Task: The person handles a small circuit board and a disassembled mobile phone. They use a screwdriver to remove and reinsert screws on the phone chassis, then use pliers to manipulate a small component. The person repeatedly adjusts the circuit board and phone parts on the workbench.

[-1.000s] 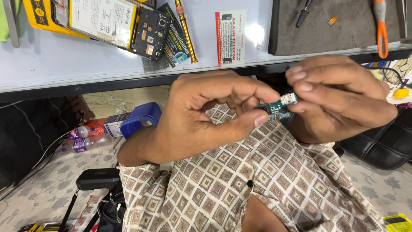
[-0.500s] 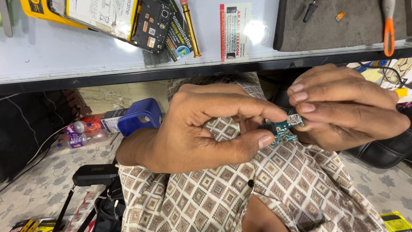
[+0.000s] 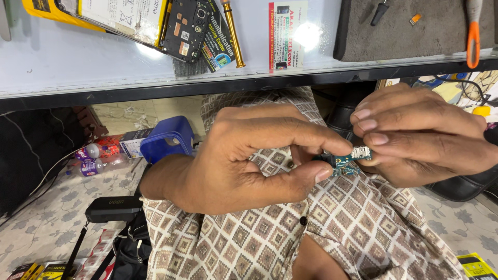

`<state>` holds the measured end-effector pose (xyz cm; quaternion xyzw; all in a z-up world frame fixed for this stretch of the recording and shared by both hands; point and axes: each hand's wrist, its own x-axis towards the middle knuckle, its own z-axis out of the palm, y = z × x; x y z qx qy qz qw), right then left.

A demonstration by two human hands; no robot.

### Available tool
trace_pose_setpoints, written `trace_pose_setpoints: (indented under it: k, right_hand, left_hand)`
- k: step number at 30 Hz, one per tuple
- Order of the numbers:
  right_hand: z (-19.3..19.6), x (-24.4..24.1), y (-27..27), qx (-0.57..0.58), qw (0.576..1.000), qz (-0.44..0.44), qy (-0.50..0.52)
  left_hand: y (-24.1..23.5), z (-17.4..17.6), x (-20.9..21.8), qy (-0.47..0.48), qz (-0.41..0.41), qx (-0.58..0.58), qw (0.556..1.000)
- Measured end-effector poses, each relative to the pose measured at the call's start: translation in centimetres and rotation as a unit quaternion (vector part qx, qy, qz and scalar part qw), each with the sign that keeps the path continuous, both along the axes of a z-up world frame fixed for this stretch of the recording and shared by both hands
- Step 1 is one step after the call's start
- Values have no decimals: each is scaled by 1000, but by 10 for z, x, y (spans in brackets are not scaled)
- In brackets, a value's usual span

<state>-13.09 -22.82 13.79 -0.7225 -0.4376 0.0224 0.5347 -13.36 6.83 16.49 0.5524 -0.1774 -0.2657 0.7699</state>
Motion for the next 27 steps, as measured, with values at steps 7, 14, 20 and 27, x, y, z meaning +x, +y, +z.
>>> trace_pose_setpoints:
  k: [7,14,20,27]
  right_hand:
    - [-3,-4,2,14,1000,-20,-5]
    - [-2,2,4,15,1000,-1,2]
    - [0,7,8,20,1000,9,8]
    - [-2,7,13,33,999,-7,5]
  left_hand:
    - [1,1,1,0,-5,6,1000]
    - [2,-2,-1,9,-5,-11,1000]
    - [3,-3,-2,9,-2,-14,1000]
    - [3,-6,-4,19,7,-21,1000]
